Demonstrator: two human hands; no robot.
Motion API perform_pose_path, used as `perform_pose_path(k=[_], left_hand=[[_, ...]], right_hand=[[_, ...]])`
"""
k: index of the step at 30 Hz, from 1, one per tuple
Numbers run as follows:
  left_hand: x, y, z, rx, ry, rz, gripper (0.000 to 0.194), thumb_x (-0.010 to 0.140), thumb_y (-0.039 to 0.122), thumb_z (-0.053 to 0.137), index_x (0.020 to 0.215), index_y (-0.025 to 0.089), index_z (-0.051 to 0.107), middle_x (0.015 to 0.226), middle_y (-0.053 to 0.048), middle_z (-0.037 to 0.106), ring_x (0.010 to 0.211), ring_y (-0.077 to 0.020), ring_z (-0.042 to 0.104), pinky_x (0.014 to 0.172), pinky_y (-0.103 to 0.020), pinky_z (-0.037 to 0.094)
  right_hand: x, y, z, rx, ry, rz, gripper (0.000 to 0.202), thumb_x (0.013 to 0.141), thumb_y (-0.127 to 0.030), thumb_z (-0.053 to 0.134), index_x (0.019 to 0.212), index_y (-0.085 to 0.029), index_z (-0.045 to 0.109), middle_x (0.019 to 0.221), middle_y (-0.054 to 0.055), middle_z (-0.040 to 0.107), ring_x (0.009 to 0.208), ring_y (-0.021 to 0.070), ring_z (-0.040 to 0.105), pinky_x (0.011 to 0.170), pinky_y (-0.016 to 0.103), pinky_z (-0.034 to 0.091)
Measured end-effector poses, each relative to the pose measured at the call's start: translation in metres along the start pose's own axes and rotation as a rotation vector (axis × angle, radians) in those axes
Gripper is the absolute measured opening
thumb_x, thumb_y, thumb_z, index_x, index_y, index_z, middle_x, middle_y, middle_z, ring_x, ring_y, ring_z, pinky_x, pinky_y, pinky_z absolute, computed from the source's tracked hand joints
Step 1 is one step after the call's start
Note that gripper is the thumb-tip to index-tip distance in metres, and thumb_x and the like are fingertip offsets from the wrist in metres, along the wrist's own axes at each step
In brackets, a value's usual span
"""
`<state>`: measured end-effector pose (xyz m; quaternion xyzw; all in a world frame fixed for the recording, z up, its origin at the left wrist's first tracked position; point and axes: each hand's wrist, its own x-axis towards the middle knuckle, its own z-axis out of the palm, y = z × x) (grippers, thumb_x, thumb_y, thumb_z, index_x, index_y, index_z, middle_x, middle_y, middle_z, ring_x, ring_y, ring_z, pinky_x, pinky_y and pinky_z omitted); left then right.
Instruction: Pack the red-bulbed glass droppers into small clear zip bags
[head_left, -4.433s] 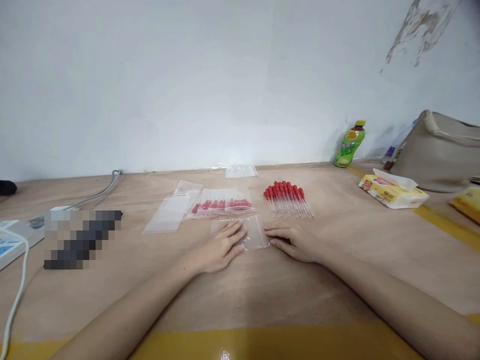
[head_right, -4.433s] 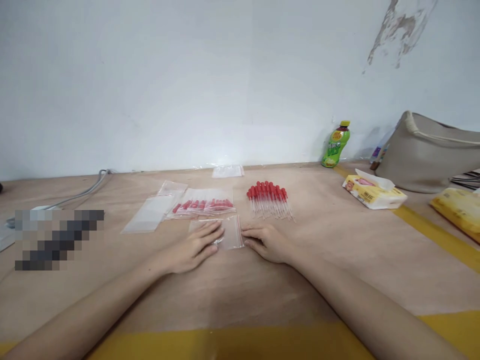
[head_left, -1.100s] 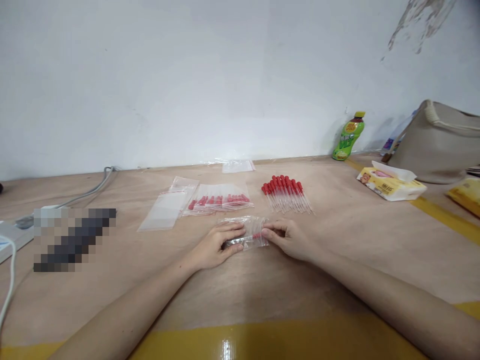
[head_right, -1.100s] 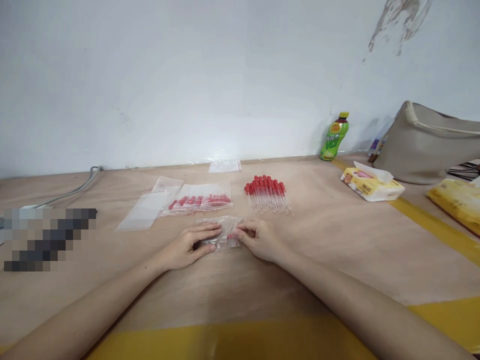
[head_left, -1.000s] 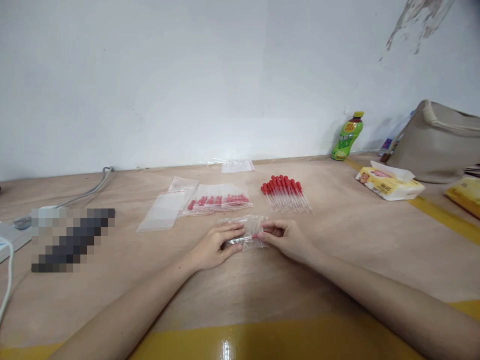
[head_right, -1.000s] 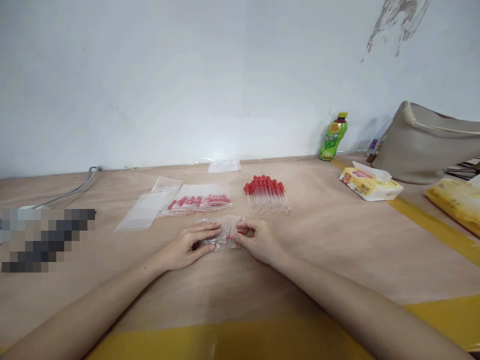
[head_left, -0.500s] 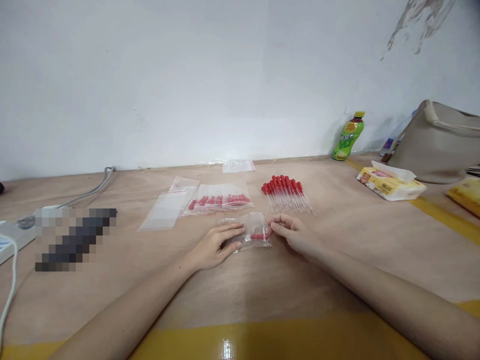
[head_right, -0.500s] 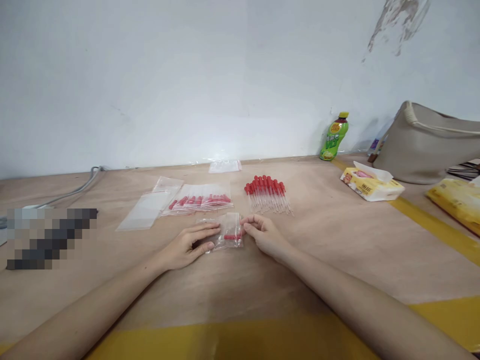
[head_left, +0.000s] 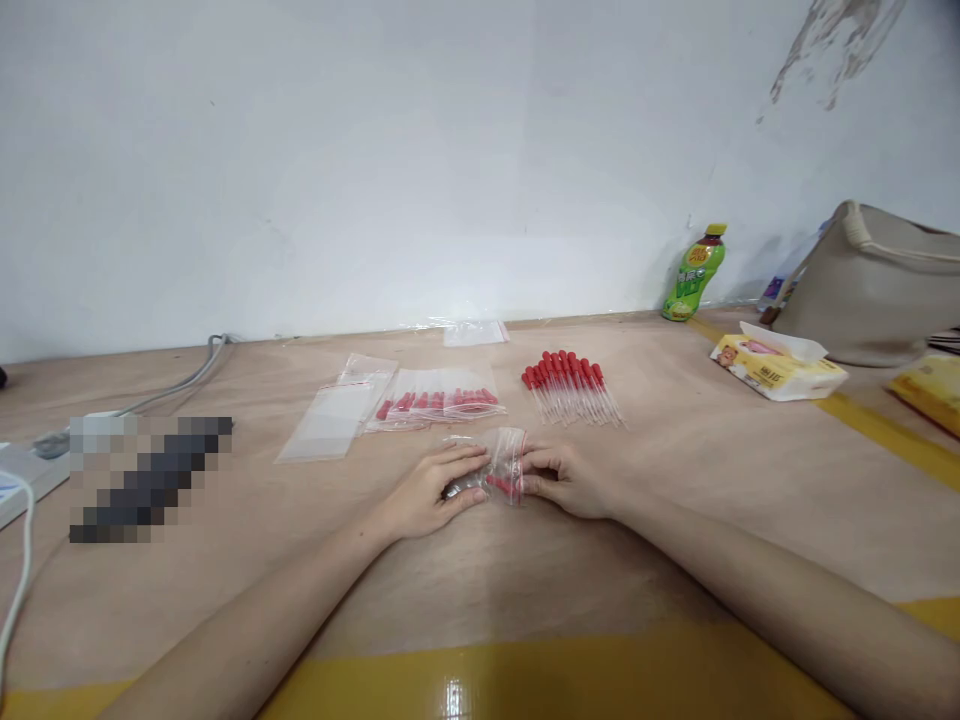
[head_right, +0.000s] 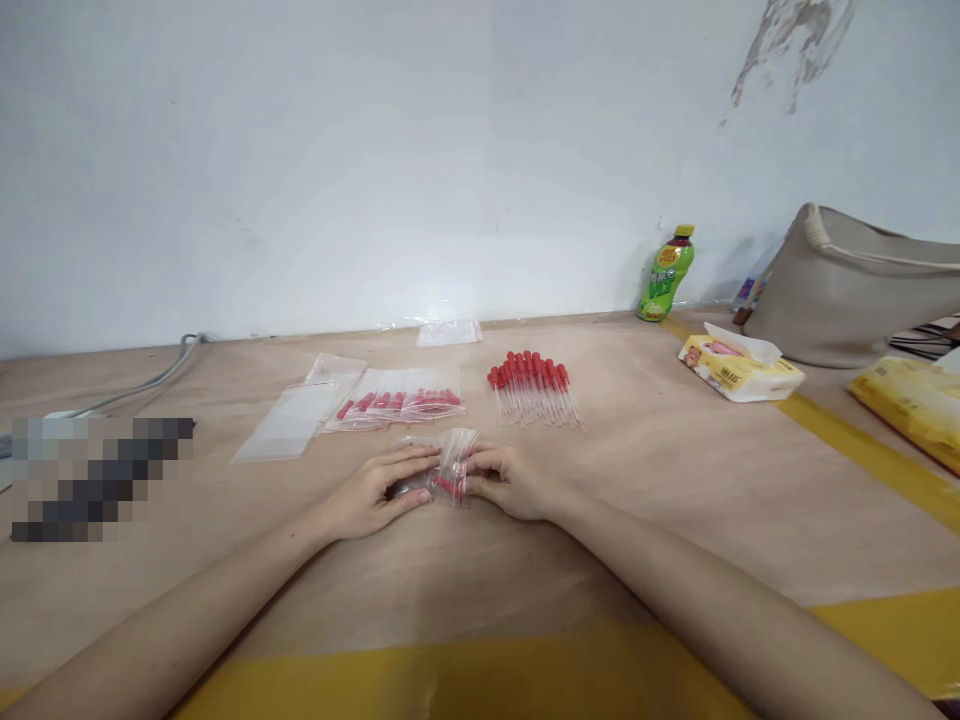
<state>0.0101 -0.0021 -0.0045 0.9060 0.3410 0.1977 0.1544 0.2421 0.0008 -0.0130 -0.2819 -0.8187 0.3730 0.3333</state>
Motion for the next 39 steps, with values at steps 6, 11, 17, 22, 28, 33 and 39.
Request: perform_pose_path(k=[6, 11, 17, 22, 28, 33, 39], left_hand=[[0.001, 0.001, 0.0, -0.005, -0.007, 0.006, 0.042, 0.086, 0.037, 0.049, 0.124, 0.02, 0.048, 0.129, -0.008, 0.048, 0.12, -0.0224, 0.043, 0.102, -0.04, 0.033], [0.0, -0.001, -0.008, -0.042, -0.028, 0.004, 0.037, 0.091, 0.026, 0.037, 0.128, 0.022, 0.043, 0.129, -0.005, 0.049, 0.119, -0.0186, 0.044, 0.1, -0.036, 0.035], [-0.007, -0.012, -0.014, -0.069, 0.07, -0.053, 0.023, 0.084, 0.033, 0.051, 0.102, 0.02, 0.059, 0.12, -0.006, 0.054, 0.106, -0.0194, 0.054, 0.089, -0.032, 0.044], [-0.006, -0.011, -0.01, -0.117, 0.076, -0.09, 0.015, 0.083, 0.031, 0.052, 0.084, 0.018, 0.058, 0.109, -0.005, 0.059, 0.094, -0.017, 0.058, 0.079, -0.028, 0.046], [-0.006, -0.008, -0.008, -0.134, 0.09, -0.149, 0.016, 0.083, 0.031, 0.051, 0.077, 0.017, 0.055, 0.105, -0.005, 0.06, 0.086, -0.0156, 0.059, 0.072, -0.026, 0.047], [-0.006, -0.009, -0.007, -0.117, 0.091, -0.119, 0.015, 0.084, 0.032, 0.051, 0.08, 0.018, 0.056, 0.106, -0.005, 0.06, 0.09, -0.0165, 0.059, 0.077, -0.028, 0.046], [-0.007, -0.008, -0.01, -0.068, 0.048, -0.013, 0.035, 0.079, 0.039, 0.058, 0.109, 0.021, 0.054, 0.115, -0.007, 0.057, 0.107, -0.0214, 0.052, 0.091, -0.036, 0.041]], right_hand=[[0.0, 0.001, -0.002, -0.048, -0.045, -0.033, 0.023, 0.086, -0.026, 0.044, 0.097, -0.019, 0.062, 0.086, 0.003, 0.063, 0.085, 0.0147, 0.057, 0.08, 0.03, 0.043], [-0.004, 0.002, -0.009, -0.215, -0.017, -0.013, 0.034, 0.081, -0.027, 0.05, 0.113, -0.018, 0.055, 0.088, 0.004, 0.062, 0.072, 0.0134, 0.055, 0.069, 0.028, 0.045], [-0.009, 0.003, -0.016, -0.459, -0.028, -0.051, 0.052, 0.076, -0.034, 0.058, 0.125, -0.021, 0.046, 0.106, 0.009, 0.059, 0.095, 0.0215, 0.052, 0.084, 0.038, 0.039], [-0.007, 0.003, -0.012, -0.445, 0.007, -0.067, 0.052, 0.077, -0.026, 0.055, 0.127, -0.022, 0.041, 0.097, 0.006, 0.061, 0.089, 0.0185, 0.054, 0.082, 0.036, 0.039], [-0.009, 0.005, -0.014, -0.468, 0.085, -0.072, 0.022, 0.079, -0.013, 0.046, 0.095, -0.021, 0.059, 0.086, 0.005, 0.062, 0.08, 0.0164, 0.053, 0.075, 0.031, 0.039], [-0.01, 0.013, -0.024, -0.584, 0.02, -0.149, 0.023, 0.08, -0.011, 0.044, 0.083, -0.023, 0.064, 0.079, 0.005, 0.063, 0.082, 0.0184, 0.053, 0.077, 0.034, 0.035], [-0.011, 0.008, -0.022, -0.278, 0.091, 0.056, 0.014, 0.079, -0.027, 0.053, 0.085, -0.02, 0.064, 0.085, 0.004, 0.064, 0.079, 0.0159, 0.055, 0.073, 0.03, 0.042]])
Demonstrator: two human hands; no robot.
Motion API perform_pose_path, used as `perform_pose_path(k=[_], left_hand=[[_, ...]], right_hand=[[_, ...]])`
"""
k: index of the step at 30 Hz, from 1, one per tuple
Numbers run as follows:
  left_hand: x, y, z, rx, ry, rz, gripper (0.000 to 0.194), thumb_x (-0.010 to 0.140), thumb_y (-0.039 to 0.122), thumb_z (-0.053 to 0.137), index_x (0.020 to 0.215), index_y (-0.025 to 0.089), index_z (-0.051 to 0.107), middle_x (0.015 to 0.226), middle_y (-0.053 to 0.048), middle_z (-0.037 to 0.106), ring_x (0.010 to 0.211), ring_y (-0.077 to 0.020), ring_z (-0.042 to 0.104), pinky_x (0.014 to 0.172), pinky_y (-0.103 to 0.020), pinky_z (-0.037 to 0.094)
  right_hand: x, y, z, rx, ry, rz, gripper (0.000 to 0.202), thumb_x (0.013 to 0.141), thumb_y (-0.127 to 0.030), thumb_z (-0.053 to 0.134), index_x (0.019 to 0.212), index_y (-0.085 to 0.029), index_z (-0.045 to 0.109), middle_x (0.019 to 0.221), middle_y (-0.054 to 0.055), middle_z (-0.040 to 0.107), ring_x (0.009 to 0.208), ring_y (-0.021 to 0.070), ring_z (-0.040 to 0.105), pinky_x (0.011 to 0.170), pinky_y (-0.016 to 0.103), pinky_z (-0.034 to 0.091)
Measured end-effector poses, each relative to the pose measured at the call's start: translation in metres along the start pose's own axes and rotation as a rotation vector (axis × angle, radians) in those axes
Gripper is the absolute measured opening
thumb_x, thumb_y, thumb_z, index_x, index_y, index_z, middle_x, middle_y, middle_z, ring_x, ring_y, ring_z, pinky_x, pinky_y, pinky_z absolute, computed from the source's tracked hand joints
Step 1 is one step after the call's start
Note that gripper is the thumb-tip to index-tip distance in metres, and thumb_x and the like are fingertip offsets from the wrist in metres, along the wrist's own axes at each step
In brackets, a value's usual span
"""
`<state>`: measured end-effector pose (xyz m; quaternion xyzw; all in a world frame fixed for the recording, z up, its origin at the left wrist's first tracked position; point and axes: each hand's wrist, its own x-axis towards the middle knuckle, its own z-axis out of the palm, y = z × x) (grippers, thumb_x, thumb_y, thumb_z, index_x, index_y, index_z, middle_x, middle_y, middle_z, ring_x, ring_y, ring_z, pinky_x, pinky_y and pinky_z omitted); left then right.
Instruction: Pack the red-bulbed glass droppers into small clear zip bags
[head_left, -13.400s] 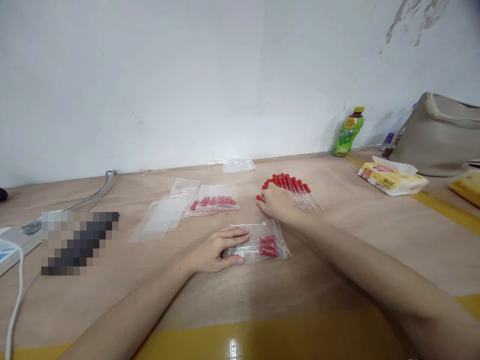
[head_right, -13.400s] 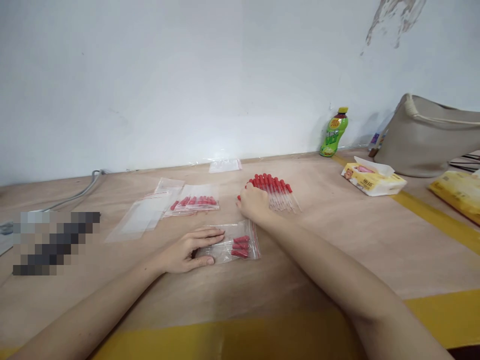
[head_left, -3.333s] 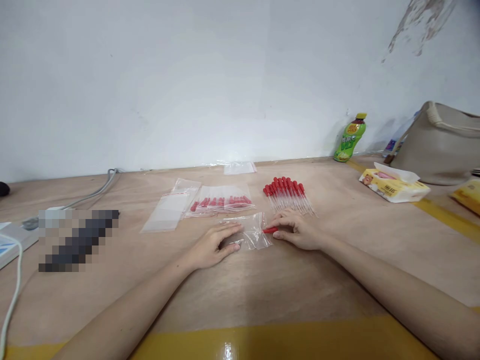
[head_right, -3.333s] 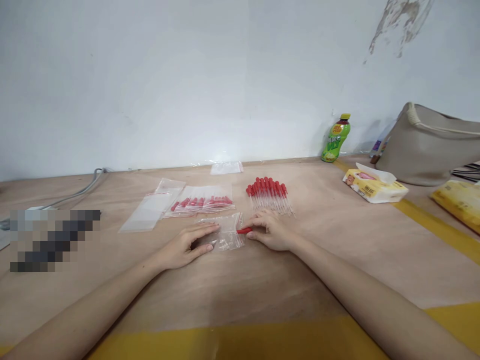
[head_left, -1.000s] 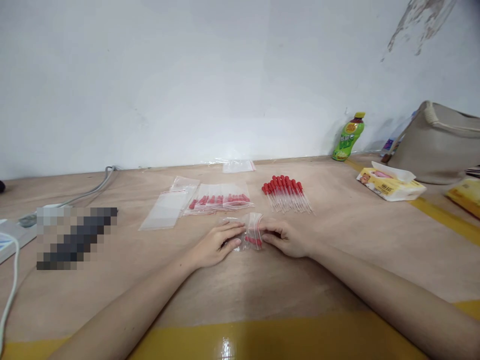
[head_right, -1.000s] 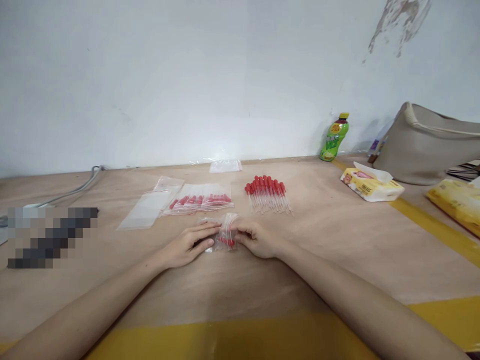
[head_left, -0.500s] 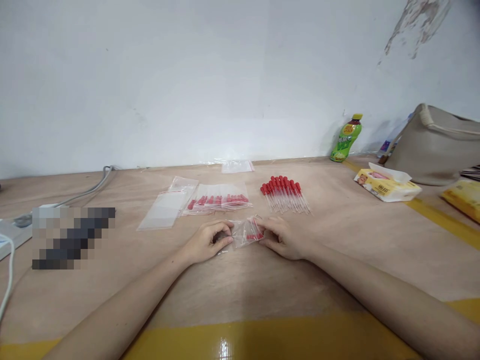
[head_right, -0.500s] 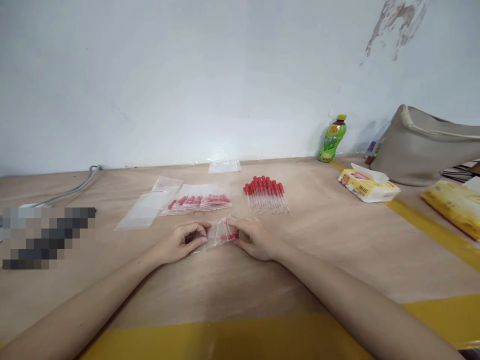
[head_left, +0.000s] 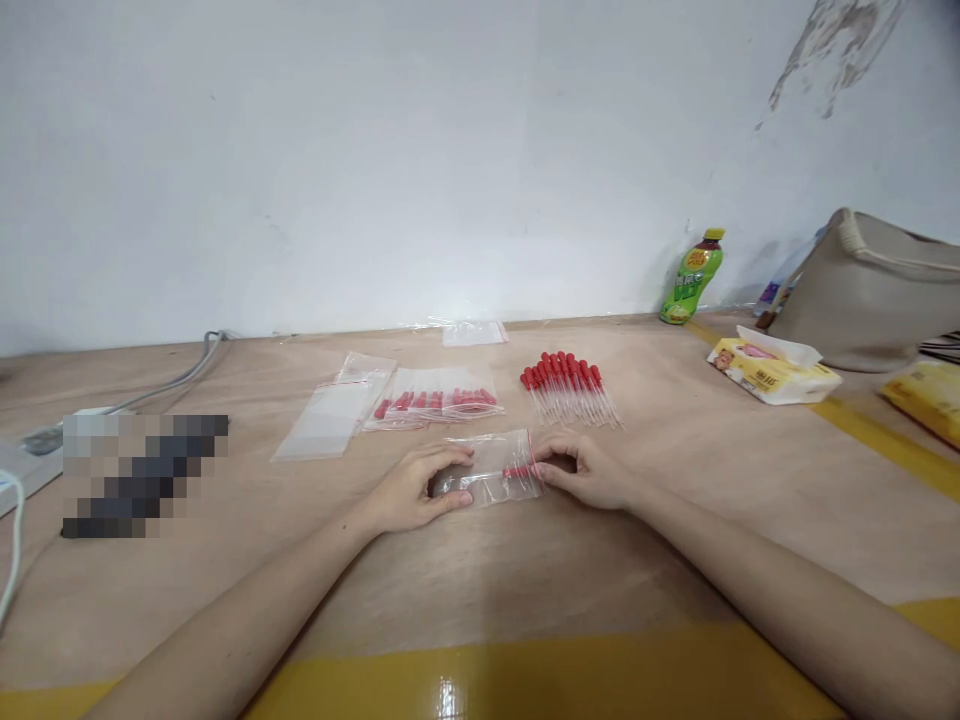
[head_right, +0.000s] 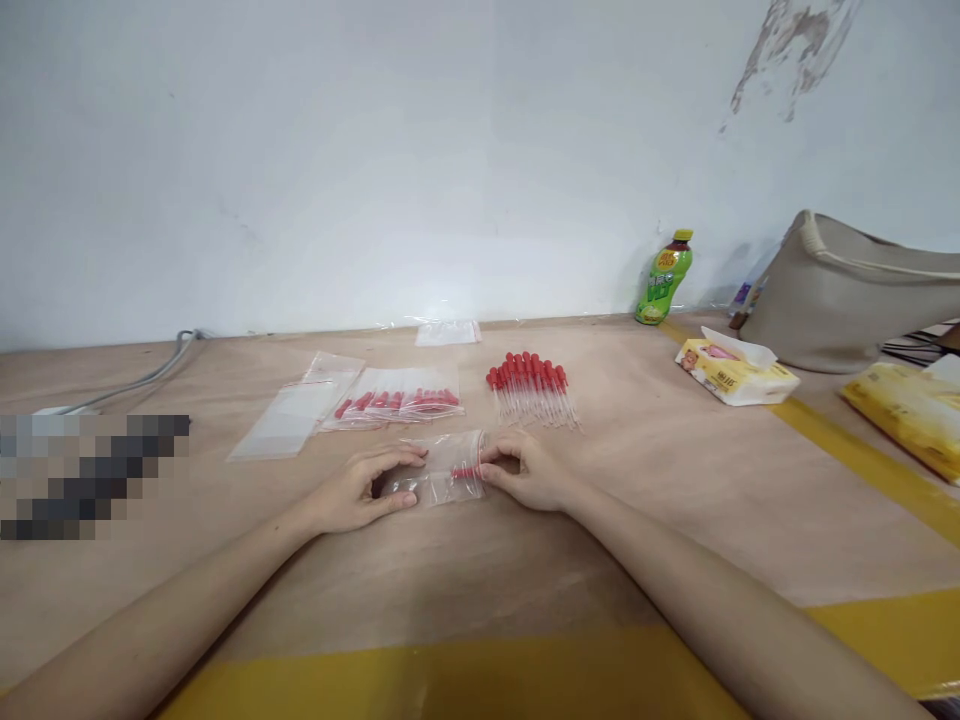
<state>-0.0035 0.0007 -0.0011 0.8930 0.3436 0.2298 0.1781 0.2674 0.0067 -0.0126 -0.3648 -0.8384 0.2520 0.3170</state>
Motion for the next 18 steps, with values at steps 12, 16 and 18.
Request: perform_pose_path(k=[12, 16, 18], left_hand=[[0.001, 0.0, 0.001, 0.04, -0.004, 0.016, 0.045, 0.079, 0.041, 0.058, 0.119, 0.022, 0.048, 0.115, -0.007, 0.056, 0.107, -0.0228, 0.051, 0.091, -0.038, 0.041], [0.001, 0.001, 0.0, 0.037, -0.007, 0.015, 0.046, 0.079, 0.041, 0.058, 0.119, 0.022, 0.047, 0.116, -0.007, 0.055, 0.107, -0.0226, 0.051, 0.09, -0.037, 0.041], [0.001, 0.001, 0.0, 0.028, -0.007, 0.02, 0.045, 0.078, 0.04, 0.058, 0.118, 0.021, 0.047, 0.115, -0.007, 0.056, 0.106, -0.022, 0.052, 0.09, -0.036, 0.041]], right_hand=[[0.006, -0.008, 0.012, 0.035, -0.042, 0.075, 0.013, 0.074, -0.032, 0.061, 0.078, -0.023, 0.069, 0.09, 0.004, 0.062, 0.09, 0.0188, 0.054, 0.082, 0.036, 0.039], [0.002, -0.014, 0.009, -0.155, -0.108, 0.122, 0.014, 0.077, -0.036, 0.058, 0.083, -0.033, 0.07, 0.106, 0.004, 0.058, 0.104, 0.0248, 0.047, 0.088, 0.05, 0.029], [0.0, -0.014, 0.002, -0.162, -0.17, 0.087, 0.016, 0.078, -0.038, 0.056, 0.082, -0.033, 0.07, 0.115, 0.004, 0.054, 0.108, 0.0262, 0.043, 0.089, 0.052, 0.028]])
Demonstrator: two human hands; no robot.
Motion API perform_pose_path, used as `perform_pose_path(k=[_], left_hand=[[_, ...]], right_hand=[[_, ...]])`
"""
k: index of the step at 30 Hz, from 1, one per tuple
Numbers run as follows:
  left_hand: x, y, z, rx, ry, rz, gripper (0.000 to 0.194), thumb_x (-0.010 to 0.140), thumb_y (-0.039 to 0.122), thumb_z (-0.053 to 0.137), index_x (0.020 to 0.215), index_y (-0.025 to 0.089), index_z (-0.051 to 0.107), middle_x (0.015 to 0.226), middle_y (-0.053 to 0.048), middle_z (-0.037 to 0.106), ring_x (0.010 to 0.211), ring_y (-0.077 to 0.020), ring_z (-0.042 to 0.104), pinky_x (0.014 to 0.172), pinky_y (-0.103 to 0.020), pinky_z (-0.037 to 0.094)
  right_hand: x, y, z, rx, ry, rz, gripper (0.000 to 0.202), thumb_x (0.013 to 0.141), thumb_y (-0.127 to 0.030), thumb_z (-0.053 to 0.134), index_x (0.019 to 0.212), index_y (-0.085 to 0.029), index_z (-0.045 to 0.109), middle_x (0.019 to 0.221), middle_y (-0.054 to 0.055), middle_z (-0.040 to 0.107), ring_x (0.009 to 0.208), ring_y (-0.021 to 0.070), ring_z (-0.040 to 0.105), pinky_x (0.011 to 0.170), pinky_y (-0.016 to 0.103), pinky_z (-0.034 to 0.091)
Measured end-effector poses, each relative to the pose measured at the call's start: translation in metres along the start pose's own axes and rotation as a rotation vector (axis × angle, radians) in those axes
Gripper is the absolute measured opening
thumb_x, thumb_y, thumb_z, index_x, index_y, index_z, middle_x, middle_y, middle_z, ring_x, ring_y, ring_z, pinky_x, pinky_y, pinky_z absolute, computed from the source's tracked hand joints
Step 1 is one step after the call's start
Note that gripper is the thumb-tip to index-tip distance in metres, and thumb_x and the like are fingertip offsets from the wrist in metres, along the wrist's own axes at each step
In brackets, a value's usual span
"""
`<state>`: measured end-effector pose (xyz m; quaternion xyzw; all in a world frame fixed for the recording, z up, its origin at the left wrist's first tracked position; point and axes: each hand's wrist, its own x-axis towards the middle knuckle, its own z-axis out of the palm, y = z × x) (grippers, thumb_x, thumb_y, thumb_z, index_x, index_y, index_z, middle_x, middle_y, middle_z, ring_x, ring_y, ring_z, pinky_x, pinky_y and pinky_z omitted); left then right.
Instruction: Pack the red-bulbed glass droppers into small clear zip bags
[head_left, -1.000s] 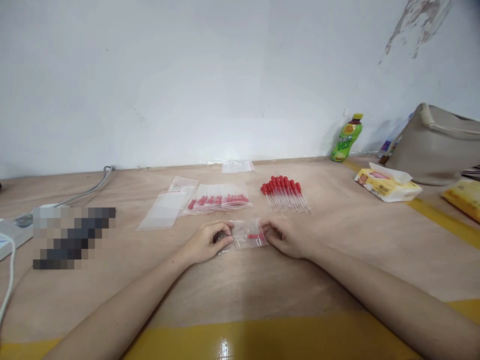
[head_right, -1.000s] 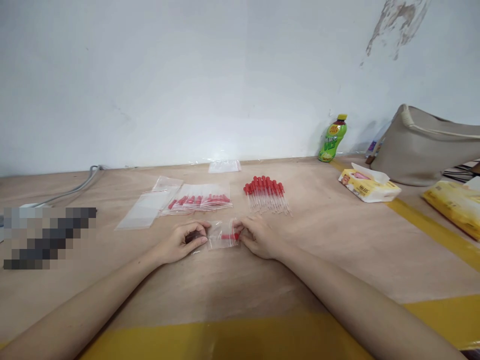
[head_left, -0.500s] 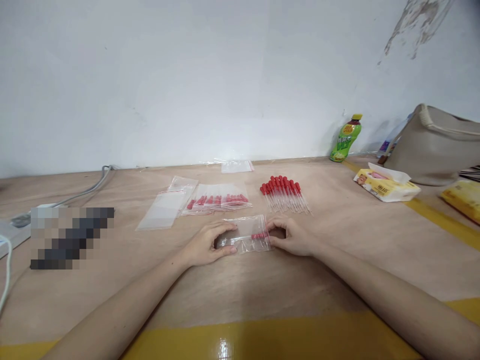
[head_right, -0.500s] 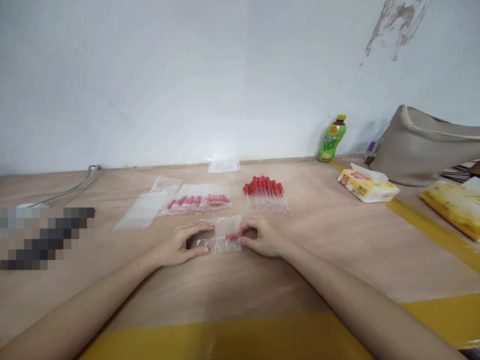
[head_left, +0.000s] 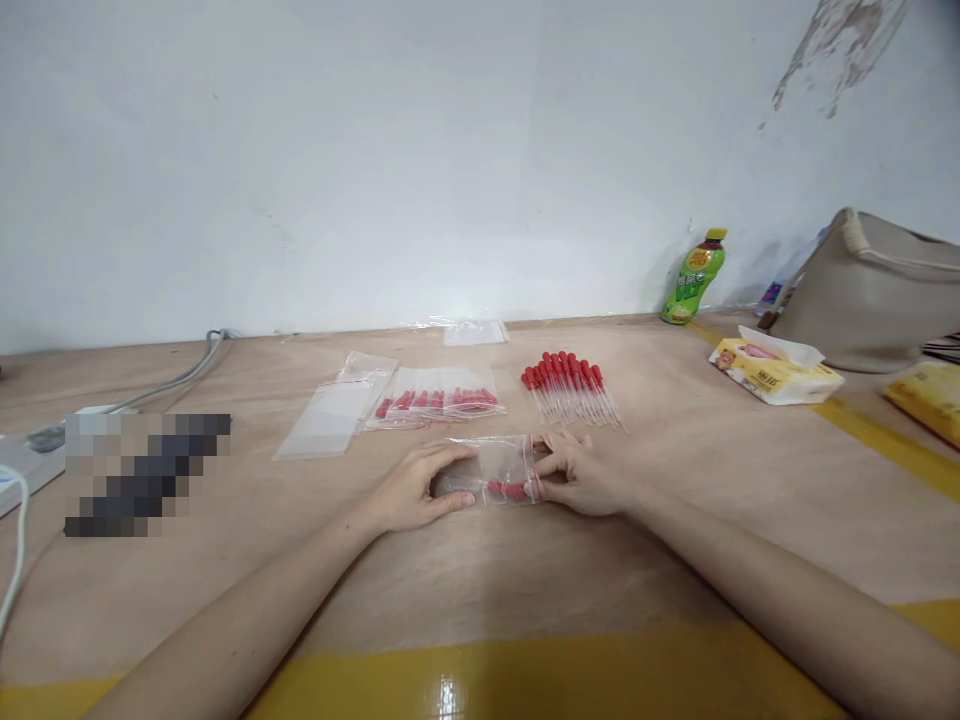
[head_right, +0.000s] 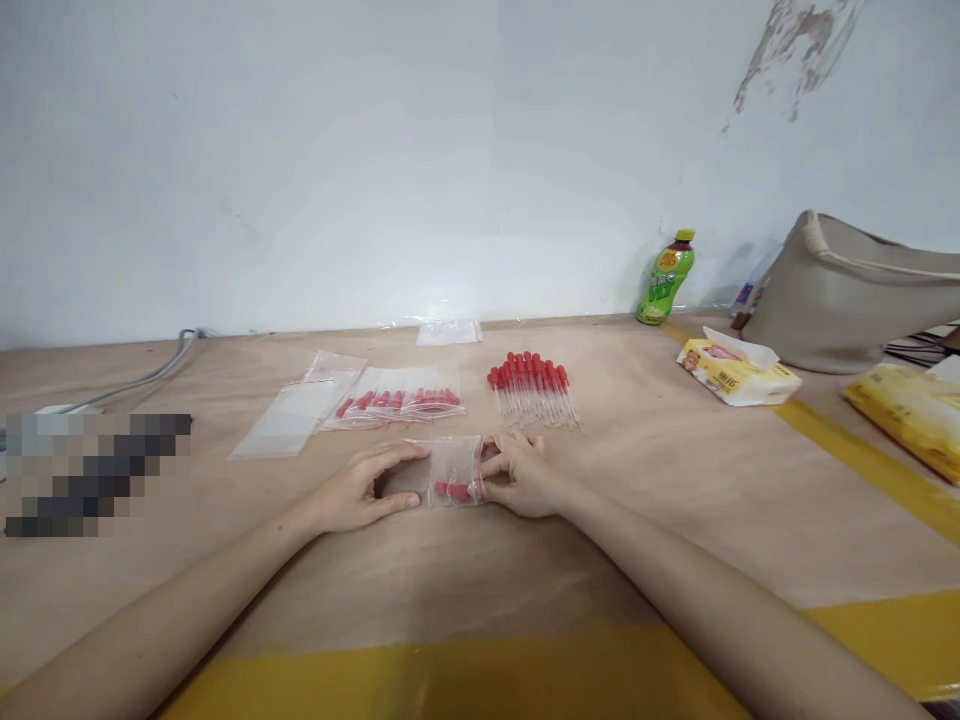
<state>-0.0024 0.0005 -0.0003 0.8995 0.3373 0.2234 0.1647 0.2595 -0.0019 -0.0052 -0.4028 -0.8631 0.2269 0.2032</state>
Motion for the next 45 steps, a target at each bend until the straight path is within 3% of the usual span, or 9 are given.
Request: perform_pose_path(k=[3, 5, 10, 17, 23, 28, 35, 40, 45], left_hand=[[0.0, -0.001, 0.001, -0.034, -0.001, 0.01, 0.036, 0.077, 0.039, 0.06, 0.106, 0.02, 0.05, 0.113, -0.008, 0.056, 0.105, -0.0217, 0.052, 0.089, -0.035, 0.041], [0.0, 0.0, 0.001, -0.058, -0.003, 0.007, 0.03, 0.077, 0.039, 0.06, 0.097, 0.019, 0.051, 0.113, -0.008, 0.056, 0.104, -0.0219, 0.053, 0.088, -0.035, 0.042], [0.001, 0.001, 0.0, -0.077, -0.001, 0.002, 0.025, 0.077, 0.038, 0.059, 0.091, 0.018, 0.051, 0.111, -0.009, 0.057, 0.103, -0.0219, 0.053, 0.086, -0.035, 0.042], [0.0, -0.002, -0.001, -0.09, -0.043, 0.039, 0.016, 0.089, 0.028, 0.044, 0.094, 0.019, 0.057, 0.115, -0.007, 0.057, 0.11, -0.0189, 0.05, 0.091, -0.034, 0.041], [-0.001, -0.003, 0.001, -0.027, -0.086, 0.065, 0.032, 0.084, 0.032, 0.052, 0.114, 0.02, 0.053, 0.126, -0.007, 0.05, 0.119, -0.0209, 0.043, 0.1, -0.039, 0.034], [-0.002, -0.004, 0.002, 0.016, -0.108, 0.046, 0.04, 0.084, 0.037, 0.052, 0.122, 0.023, 0.049, 0.132, -0.006, 0.044, 0.125, -0.0221, 0.035, 0.104, -0.042, 0.029], [-0.001, -0.007, 0.0, 0.044, -0.168, 0.052, 0.042, 0.085, 0.039, 0.05, 0.125, 0.026, 0.046, 0.136, -0.005, 0.039, 0.128, -0.0214, 0.032, 0.106, -0.043, 0.025], [0.0, -0.008, 0.001, 0.06, -0.171, 0.045, 0.046, 0.084, 0.042, 0.051, 0.127, 0.027, 0.043, 0.136, -0.003, 0.039, 0.127, -0.0213, 0.032, 0.106, -0.042, 0.025], [0.0, -0.003, 0.0, 0.065, -0.142, 0.039, 0.057, 0.083, 0.043, 0.051, 0.134, 0.027, 0.032, 0.136, -0.004, 0.039, 0.126, -0.023, 0.033, 0.105, -0.044, 0.026]], right_hand=[[0.001, 0.01, -0.012, 0.115, -0.057, -0.098, 0.017, 0.075, -0.038, 0.058, 0.081, -0.028, 0.07, 0.111, 0.004, 0.057, 0.103, 0.0222, 0.049, 0.087, 0.041, 0.036], [0.005, 0.02, -0.021, 0.206, 0.005, -0.065, 0.019, 0.075, -0.037, 0.056, 0.079, -0.023, 0.069, 0.095, 0.005, 0.063, 0.089, 0.0178, 0.056, 0.078, 0.033, 0.041], [0.029, 0.036, -0.04, -0.099, 0.477, 0.325, 0.016, 0.071, -0.032, 0.056, 0.07, -0.02, 0.066, 0.068, 0.001, 0.064, 0.064, 0.0157, 0.056, 0.067, 0.031, 0.036], [0.086, 0.057, -0.048, -0.451, 0.693, 0.522, 0.025, 0.074, -0.033, 0.047, 0.086, -0.021, 0.066, 0.083, 0.006, 0.064, 0.083, 0.0225, 0.053, 0.073, 0.036, 0.025], [0.113, 0.071, -0.043, -0.449, 0.669, 0.613, 0.026, 0.074, -0.035, 0.049, 0.085, -0.021, 0.069, 0.095, 0.011, 0.059, 0.094, 0.0268, 0.048, 0.078, 0.041, 0.027], [0.113, 0.07, -0.051, -0.226, 0.71, 0.614, 0.019, 0.069, -0.035, 0.055, 0.078, -0.024, 0.068, 0.095, 0.008, 0.058, 0.094, 0.0253, 0.049, 0.081, 0.043, 0.031], [0.063, 0.05, -0.064, 0.564, 0.806, 0.268, 0.027, 0.072, -0.043, 0.055, 0.084, -0.018, 0.052, 0.07, 0.001, 0.058, 0.057, 0.0103, 0.051, 0.058, 0.026, 0.042], [0.014, 0.035, -0.04, 0.797, 0.815, 0.318, 0.036, 0.066, -0.051, 0.062, 0.079, -0.02, 0.048, 0.065, -0.002, 0.058, 0.051, 0.0073, 0.049, 0.052, 0.022, 0.042], [-0.005, 0.033, -0.007, 1.124, 0.723, 0.429, 0.035, 0.061, -0.044, 0.069, 0.078, -0.021, 0.049, 0.071, -0.001, 0.063, 0.058, 0.0096, 0.057, 0.06, 0.025, 0.047]])
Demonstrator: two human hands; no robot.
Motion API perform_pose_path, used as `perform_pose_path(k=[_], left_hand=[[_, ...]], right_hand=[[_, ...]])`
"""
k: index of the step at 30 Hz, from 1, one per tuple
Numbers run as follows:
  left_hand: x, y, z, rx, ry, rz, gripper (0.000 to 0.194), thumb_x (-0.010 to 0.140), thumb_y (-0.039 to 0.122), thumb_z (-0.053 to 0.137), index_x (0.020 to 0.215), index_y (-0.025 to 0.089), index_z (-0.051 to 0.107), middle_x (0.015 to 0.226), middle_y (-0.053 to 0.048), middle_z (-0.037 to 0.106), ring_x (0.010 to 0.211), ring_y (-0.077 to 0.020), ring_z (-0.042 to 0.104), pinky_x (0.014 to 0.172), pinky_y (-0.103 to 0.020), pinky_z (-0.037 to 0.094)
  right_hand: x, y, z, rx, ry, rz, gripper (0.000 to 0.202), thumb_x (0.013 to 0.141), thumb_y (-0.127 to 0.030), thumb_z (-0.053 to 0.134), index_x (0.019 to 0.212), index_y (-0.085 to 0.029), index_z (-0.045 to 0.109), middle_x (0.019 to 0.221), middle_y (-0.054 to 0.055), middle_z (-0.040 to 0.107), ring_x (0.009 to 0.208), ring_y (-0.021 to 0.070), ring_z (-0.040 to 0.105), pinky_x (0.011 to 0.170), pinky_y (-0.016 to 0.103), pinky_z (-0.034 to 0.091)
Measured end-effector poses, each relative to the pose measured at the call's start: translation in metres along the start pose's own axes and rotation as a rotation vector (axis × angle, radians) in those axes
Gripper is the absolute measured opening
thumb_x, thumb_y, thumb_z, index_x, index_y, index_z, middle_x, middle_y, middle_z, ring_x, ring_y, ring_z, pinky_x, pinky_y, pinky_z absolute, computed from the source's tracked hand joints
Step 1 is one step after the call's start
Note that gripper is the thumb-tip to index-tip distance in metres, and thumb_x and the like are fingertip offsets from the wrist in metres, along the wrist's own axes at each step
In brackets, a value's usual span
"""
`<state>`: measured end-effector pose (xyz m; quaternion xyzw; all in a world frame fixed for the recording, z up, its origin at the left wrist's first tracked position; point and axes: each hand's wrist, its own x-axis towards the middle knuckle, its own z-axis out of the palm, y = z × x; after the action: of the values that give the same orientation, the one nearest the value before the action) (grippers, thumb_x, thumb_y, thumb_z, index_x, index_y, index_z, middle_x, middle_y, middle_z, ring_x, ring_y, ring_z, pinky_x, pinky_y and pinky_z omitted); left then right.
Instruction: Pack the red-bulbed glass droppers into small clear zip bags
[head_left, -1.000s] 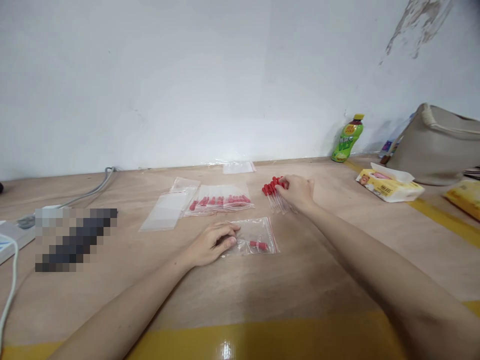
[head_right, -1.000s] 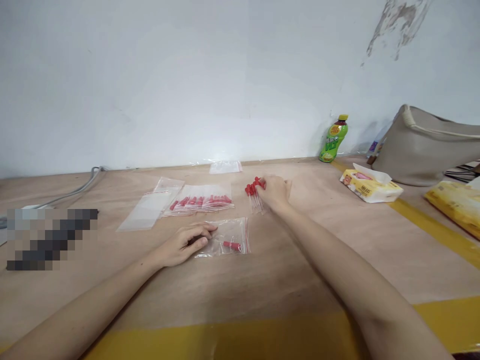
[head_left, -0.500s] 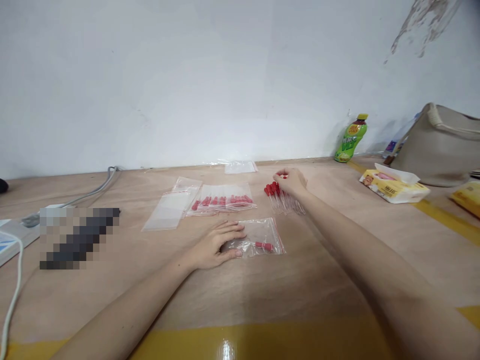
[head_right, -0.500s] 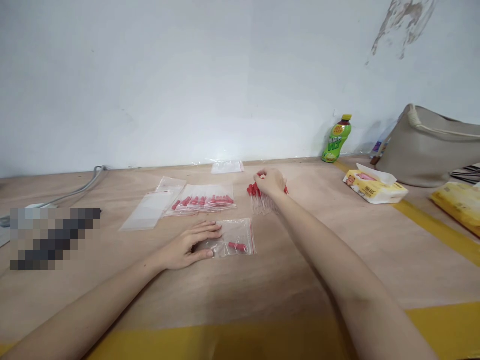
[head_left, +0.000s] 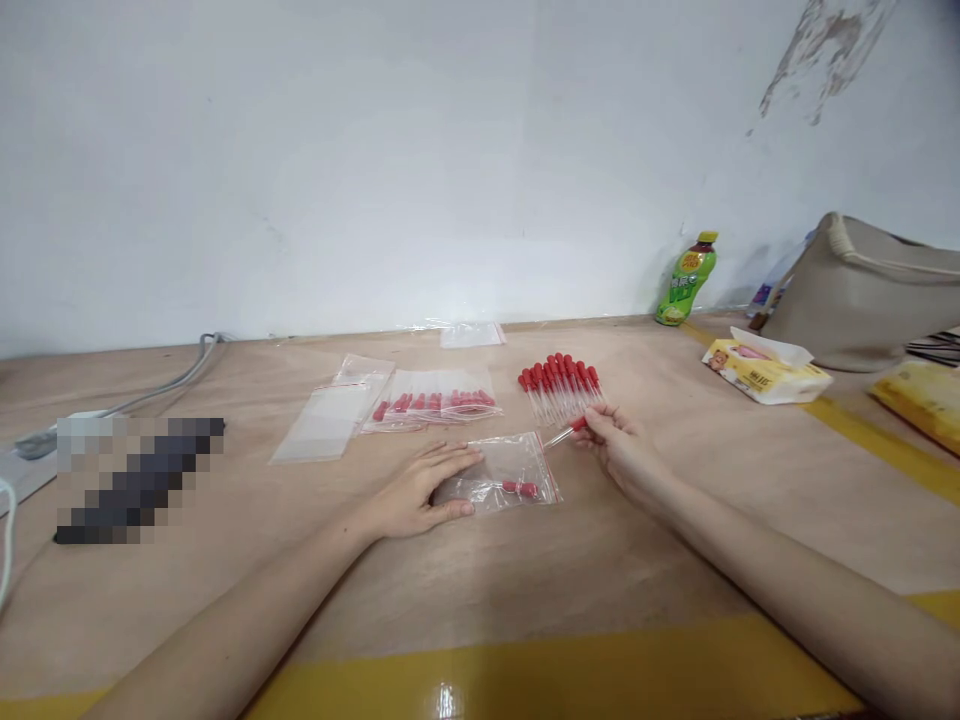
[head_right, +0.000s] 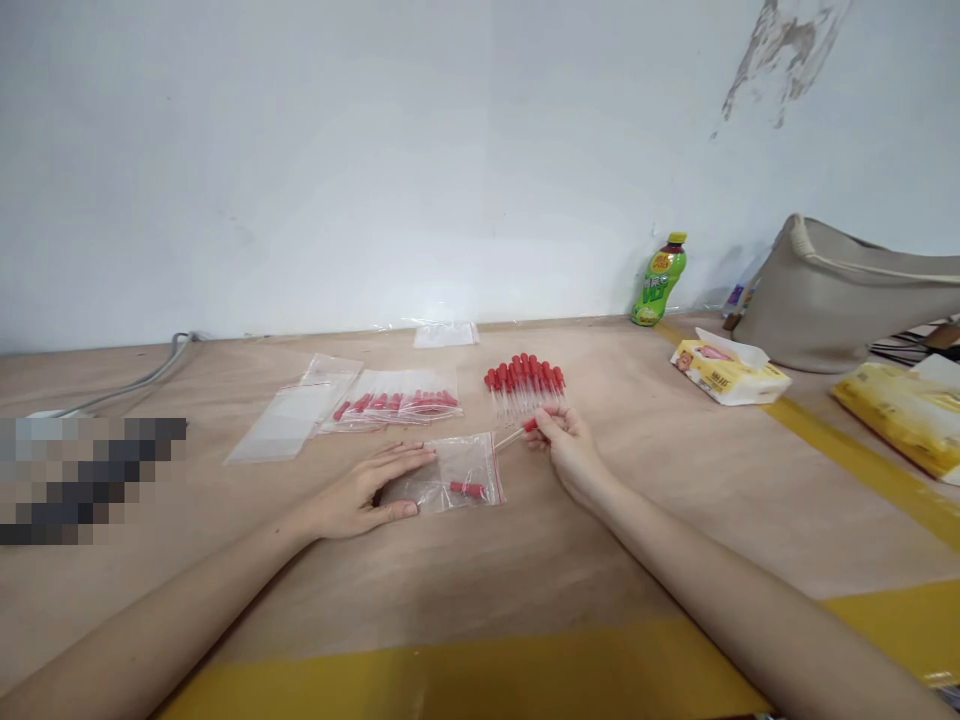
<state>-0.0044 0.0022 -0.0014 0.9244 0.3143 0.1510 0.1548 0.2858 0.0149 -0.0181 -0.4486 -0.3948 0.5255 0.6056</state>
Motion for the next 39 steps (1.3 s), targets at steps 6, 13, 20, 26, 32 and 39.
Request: perform_pose_path(k=[6, 13, 20, 26, 32, 39], left_hand=[[0.0, 0.002, -0.001, -0.007, 0.003, -0.015, 0.06, 0.083, 0.044, 0.051, 0.136, 0.027, 0.027, 0.136, -0.004, 0.038, 0.124, -0.0242, 0.035, 0.103, -0.044, 0.028], [0.001, 0.001, 0.001, -0.021, 0.024, -0.002, 0.061, 0.081, 0.044, 0.054, 0.134, 0.027, 0.029, 0.135, -0.005, 0.04, 0.122, -0.0248, 0.037, 0.101, -0.044, 0.031], [0.002, 0.003, 0.002, -0.029, 0.035, 0.004, 0.062, 0.08, 0.045, 0.055, 0.134, 0.025, 0.03, 0.133, -0.006, 0.042, 0.12, -0.0253, 0.039, 0.1, -0.042, 0.032], [0.003, 0.006, 0.0, -0.051, 0.027, -0.024, 0.052, 0.079, 0.045, 0.056, 0.122, 0.023, 0.04, 0.129, -0.007, 0.045, 0.118, -0.025, 0.042, 0.097, -0.041, 0.035], [0.003, 0.005, 0.001, -0.109, 0.044, -0.007, 0.032, 0.078, 0.043, 0.058, 0.097, 0.02, 0.045, 0.127, -0.009, 0.047, 0.114, -0.0243, 0.046, 0.092, -0.038, 0.039], [0.002, 0.005, 0.0, -0.11, 0.042, 0.007, 0.036, 0.078, 0.041, 0.058, 0.104, 0.02, 0.047, 0.127, -0.009, 0.047, 0.114, -0.0233, 0.046, 0.093, -0.038, 0.038]], right_hand=[[-0.013, 0.0, 0.0, -0.293, -0.399, 0.092, 0.03, 0.059, -0.037, 0.073, 0.075, -0.017, 0.057, 0.073, 0.001, 0.064, 0.065, 0.01, 0.058, 0.063, 0.025, 0.045], [-0.011, 0.004, 0.006, -0.63, -0.478, -0.181, 0.025, 0.062, -0.04, 0.069, 0.073, -0.018, 0.067, 0.059, -0.001, 0.056, 0.048, 0.008, 0.041, 0.046, 0.023, 0.032], [-0.019, 0.002, 0.021, -0.673, -0.631, -0.305, 0.022, 0.073, -0.039, 0.058, 0.076, -0.021, 0.07, 0.073, 0.003, 0.065, 0.068, 0.015, 0.057, 0.062, 0.027, 0.044], [-0.022, 0.001, 0.017, -0.591, -0.687, -0.113, 0.031, 0.073, -0.041, 0.058, 0.091, -0.018, 0.065, 0.08, 0.003, 0.067, 0.073, 0.0163, 0.06, 0.065, 0.029, 0.047], [-0.019, -0.001, 0.009, -0.559, -0.719, -0.073, 0.037, 0.062, -0.033, 0.07, 0.095, -0.018, 0.062, 0.09, 0.004, 0.066, 0.086, 0.0187, 0.06, 0.077, 0.034, 0.047], [-0.01, -0.007, 0.002, -0.598, -0.749, -0.103, 0.036, 0.062, -0.03, 0.069, 0.094, -0.016, 0.062, 0.091, 0.005, 0.066, 0.084, 0.0171, 0.06, 0.078, 0.033, 0.047]])
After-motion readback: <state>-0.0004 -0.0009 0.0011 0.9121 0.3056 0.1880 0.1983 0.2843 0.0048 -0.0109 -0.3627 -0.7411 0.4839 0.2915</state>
